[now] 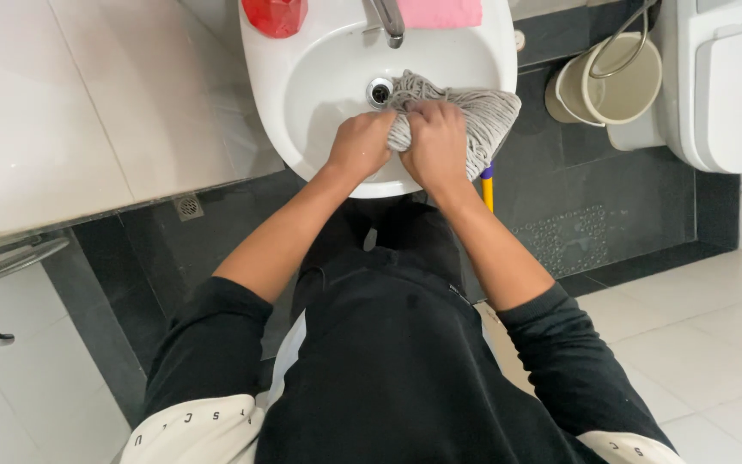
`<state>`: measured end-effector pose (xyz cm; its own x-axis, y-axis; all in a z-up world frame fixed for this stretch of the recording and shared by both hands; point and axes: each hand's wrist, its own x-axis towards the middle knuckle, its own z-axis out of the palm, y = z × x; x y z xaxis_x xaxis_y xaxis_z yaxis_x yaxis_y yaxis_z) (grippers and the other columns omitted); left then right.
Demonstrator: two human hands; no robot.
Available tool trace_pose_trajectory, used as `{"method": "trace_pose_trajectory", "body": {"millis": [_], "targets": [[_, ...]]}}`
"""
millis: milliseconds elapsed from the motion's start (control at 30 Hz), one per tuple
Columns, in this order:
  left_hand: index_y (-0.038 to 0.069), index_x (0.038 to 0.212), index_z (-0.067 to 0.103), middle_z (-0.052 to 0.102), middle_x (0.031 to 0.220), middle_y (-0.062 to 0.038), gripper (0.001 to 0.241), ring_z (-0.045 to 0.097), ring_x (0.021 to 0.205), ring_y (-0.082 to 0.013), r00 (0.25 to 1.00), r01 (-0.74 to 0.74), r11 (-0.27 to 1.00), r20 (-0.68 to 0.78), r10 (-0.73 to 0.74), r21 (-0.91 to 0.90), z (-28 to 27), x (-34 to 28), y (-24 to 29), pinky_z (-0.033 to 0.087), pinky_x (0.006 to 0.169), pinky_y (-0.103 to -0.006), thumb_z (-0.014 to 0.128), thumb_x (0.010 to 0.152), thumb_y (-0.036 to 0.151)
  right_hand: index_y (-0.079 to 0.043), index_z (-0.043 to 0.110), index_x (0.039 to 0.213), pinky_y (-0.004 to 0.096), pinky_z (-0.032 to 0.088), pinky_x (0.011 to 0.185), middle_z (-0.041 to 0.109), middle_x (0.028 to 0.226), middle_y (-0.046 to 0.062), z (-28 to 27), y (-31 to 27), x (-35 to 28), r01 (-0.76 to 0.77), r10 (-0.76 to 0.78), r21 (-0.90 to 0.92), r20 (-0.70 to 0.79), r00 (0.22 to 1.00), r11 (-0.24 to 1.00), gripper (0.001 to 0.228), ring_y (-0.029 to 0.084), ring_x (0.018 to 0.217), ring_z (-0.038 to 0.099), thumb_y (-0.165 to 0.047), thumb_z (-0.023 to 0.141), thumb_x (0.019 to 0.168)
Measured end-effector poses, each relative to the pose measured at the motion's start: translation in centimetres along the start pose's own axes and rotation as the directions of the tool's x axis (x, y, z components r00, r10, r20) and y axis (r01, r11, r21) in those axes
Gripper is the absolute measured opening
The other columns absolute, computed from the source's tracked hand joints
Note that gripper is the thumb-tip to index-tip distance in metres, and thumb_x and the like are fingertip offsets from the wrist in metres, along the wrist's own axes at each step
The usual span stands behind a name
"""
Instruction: The person wrings out a grey mop head in a white sink, then uses the mop to clean the dark tiled floor of a bathroom. The person moves the mop back and forth across the floor area near the sink and toilet.
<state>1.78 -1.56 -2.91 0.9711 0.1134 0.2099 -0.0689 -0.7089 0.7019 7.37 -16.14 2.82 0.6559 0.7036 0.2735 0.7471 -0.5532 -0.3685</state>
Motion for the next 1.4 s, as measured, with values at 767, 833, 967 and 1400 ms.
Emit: {"method": "trace_pose_trajectory", "body": {"millis": [767, 833, 967, 1400], "targets": [[0.006, 0.115, 0.07, 0.075, 0.097, -0.021, 0.039, 0.072, 0.094, -0.0396, 0.911, 0.412, 0.859, 0.129, -0.391, -0.305, 0.2, -1.7, -0.3, 0.057, 0.081, -0.0458, 0.078, 0.077, 0.014, -0.008, 0.067, 0.092, 0.054, 0.054, 0.068, 0.072, 0.086, 0.019, 1.9, 1.3, 0.1, -0.14, 0.144, -0.034, 0.225, 0.964, 0.99, 0.014, 0.042, 0.077, 0.07, -0.012, 0.072, 0.079], [0.006, 0.118, 0.07, 0.075, 0.097, -0.021, 0.042, 0.073, 0.094, -0.0381, 0.902, 0.431, 0.823, 0.157, -0.402, -0.37, 0.4, -1.2, -0.7, 0.059, 0.081, -0.0451, 0.076, 0.077, 0.013, -0.007, 0.067, 0.093, 0.054, 0.055, 0.07, 0.073, 0.091, 0.017, 1.9, 0.9, 0.0, -0.135, 0.135, -0.015, 0.197, 0.971, 0.991, 0.013, 0.042, 0.082, 0.07, -0.01, 0.07, 0.08], [0.005, 0.106, 0.069, 0.074, 0.091, -0.021, 0.029, 0.07, 0.088, -0.0413, 0.931, 0.355, 0.934, 0.097, -0.352, -0.027, -0.7, -0.4, 0.7, 0.055, 0.078, -0.0505, 0.073, 0.081, 0.02, -0.005, 0.065, 0.113, 0.052, 0.057, 0.083, 0.069, 0.11, 0.012, 1.9, -1.5, -0.7, 0.033, -0.059, -0.173, -0.148, 0.987, 0.984, 0.039, 0.036, 0.096, 0.07, -0.005, 0.066, 0.074], [0.007, 0.09, 0.066, 0.073, 0.085, -0.016, 0.009, 0.071, 0.081, -0.037, 0.971, 0.105, 0.972, 0.191, -0.145, 0.209, 0.1, 0.2, -0.8, 0.056, 0.071, -0.049, 0.067, 0.084, 0.014, -0.009, 0.063, 0.098, 0.051, 0.056, 0.067, 0.072, 0.083, 0.019, 4.8, 1.8, 0.1, -0.245, 0.264, -0.103, 0.263, 0.928, 0.964, 0.025, 0.04, 0.075, 0.071, -0.018, 0.075, 0.079]]}}
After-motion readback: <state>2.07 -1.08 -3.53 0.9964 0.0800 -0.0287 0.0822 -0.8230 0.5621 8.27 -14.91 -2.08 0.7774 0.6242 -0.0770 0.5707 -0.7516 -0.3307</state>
